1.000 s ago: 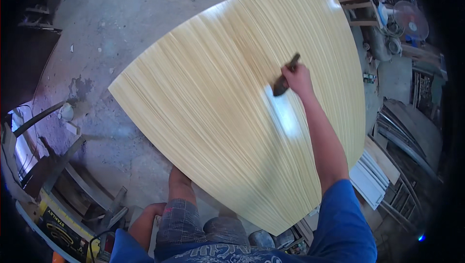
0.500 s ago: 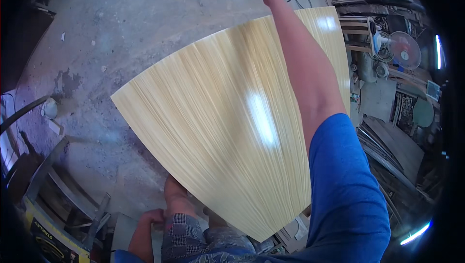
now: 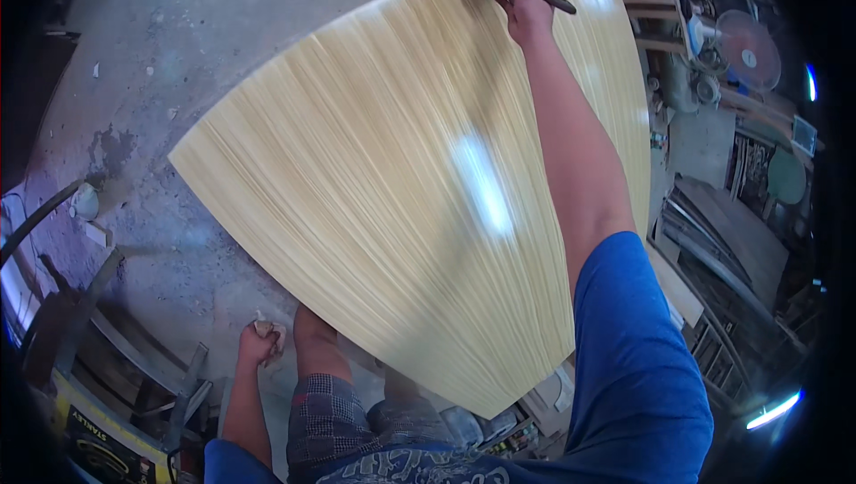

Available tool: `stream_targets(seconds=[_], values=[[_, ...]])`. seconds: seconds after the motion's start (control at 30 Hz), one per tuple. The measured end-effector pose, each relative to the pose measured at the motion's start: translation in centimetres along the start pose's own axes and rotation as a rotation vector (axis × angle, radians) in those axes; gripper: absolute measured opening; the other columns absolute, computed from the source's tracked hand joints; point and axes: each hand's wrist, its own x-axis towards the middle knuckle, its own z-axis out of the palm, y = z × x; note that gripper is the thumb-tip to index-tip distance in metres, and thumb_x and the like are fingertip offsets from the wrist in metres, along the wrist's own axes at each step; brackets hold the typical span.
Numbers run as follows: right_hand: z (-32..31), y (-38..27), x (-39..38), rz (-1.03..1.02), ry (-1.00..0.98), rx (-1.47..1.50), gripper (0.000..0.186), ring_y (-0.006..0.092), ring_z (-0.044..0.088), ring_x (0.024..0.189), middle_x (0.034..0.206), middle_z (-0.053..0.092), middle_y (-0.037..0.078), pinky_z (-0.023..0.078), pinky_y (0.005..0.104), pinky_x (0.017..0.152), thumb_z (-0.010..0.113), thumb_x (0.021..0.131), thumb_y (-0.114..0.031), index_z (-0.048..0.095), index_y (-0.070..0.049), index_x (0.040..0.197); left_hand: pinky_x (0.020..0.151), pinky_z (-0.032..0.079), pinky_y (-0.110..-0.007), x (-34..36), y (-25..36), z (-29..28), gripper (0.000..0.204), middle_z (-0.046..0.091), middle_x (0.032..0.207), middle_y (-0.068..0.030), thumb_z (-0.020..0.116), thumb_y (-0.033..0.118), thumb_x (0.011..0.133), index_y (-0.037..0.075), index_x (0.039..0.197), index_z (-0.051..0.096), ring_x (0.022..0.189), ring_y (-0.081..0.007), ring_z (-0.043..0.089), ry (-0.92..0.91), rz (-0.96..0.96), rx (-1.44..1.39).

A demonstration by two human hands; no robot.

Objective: The person brushes the surface of a wooden panel using a paintbrush while holding a cloth.

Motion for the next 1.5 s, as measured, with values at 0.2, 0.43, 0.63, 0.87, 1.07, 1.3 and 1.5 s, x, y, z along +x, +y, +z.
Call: stream_targets(seconds=[0.2, 0.43, 0.63, 0.87, 1.07, 1.3, 1.5], values=[[-11.1, 1.0, -8.1, 0.089, -0.001, -0.156, 0.036, 0.022, 0.068, 0.072, 0.099, 0.067, 0.014, 0.058, 0.0323, 0.067, 0.06, 0.091, -0.012, 0.056, -0.002, 0.126, 0.077, 0.053, -0.039, -2.8, 4.6, -0.5, 0.046, 0.07, 0.093, -0.0197, 0.077, 0.033, 0.072, -0.005, 0.096, 0.065, 0.086, -0.0295, 0.068, -0.032, -0.037, -0.062], [-28.9, 0.3, -27.0, 0.244, 0.059, -0.363, 0.037, 0.0141, 0.065, 0.074, 0.101, 0.068, 0.011, 0.056, 0.0263, 0.069, 0.062, 0.09, -0.012, 0.059, -0.001, 0.126, 0.078, 0.052, -0.037, -1.8, 3.0, 1.8, 0.057, 0.07, 0.092, -0.0191, 0.072, 0.046, 0.079, -0.007, 0.099, 0.065, 0.086, -0.0256, 0.067, 0.119, -0.044, 0.03], [-42.9, 1.7, -40.0, 0.267, 0.124, -0.344, 0.039, 0.0131, 0.064, 0.073, 0.096, 0.068, 0.01, 0.055, 0.0254, 0.067, 0.062, 0.089, -0.011, 0.059, -0.001, 0.127, 0.083, 0.05, -0.037, -5.6, -0.5, 6.7, 0.061, 0.068, 0.1, -0.0169, 0.069, 0.049, 0.082, -0.007, 0.107, 0.063, 0.092, -0.0253, 0.065, 0.152, -0.04, 0.067], [-55.1, 2.4, -51.4, 0.267, 0.185, -0.412, 0.037, 0.0118, 0.063, 0.071, 0.089, 0.068, 0.008, 0.054, 0.0248, 0.067, 0.061, 0.089, -0.012, 0.061, -0.003, 0.125, 0.085, 0.049, -0.036, -11.7, -9.2, 13.3, 0.065, 0.065, 0.107, -0.014, 0.069, 0.049, 0.083, -0.007, 0.113, 0.059, 0.097, -0.0224, 0.061, 0.09, -0.097, 0.137], [-62.5, 2.6, -59.3, 0.294, 0.223, -0.443, 0.038, 0.01, 0.062, 0.07, 0.088, 0.067, 0.006, 0.054, 0.0237, 0.067, 0.063, 0.087, -0.014, 0.063, -0.004, 0.124, 0.079, 0.048, -0.034, -12.5, -10.1, 15.7, 0.054, 0.068, 0.095, -0.0109, 0.07, 0.044, 0.084, -0.005, 0.105, 0.064, 0.087, -0.0186, 0.062, 0.136, -0.031, 0.21], [-74.5, 3.0, -71.5, 0.354, 0.306, -0.482, 0.041, 0.0089, 0.06, 0.072, 0.088, 0.065, 0.004, 0.052, 0.0223, 0.067, 0.063, 0.088, -0.014, 0.06, -0.005, 0.128, 0.08, 0.048, -0.035, -14.9, -10.4, 23.0, 0.057, 0.067, 0.096, -0.0118, 0.071, 0.046, 0.082, -0.005, 0.106, 0.064, 0.087, -0.0192, 0.062, 0.112, 0.038, 0.199], [-85.2, 3.9, -80.8, 0.43, 0.354, -0.588, 0.04, 0.0068, 0.059, 0.07, 0.086, 0.066, 0.002, 0.049, 0.0213, 0.063, 0.06, 0.09, -0.014, 0.059, -0.008, 0.129, 0.077, 0.048, -0.034, -18.6, -10.4, 28.7, 0.056, 0.067, 0.094, -0.0098, 0.072, 0.047, 0.082, -0.003, 0.104, 0.065, 0.085, -0.0191, 0.061, 0.185, 0.049, 0.275]])
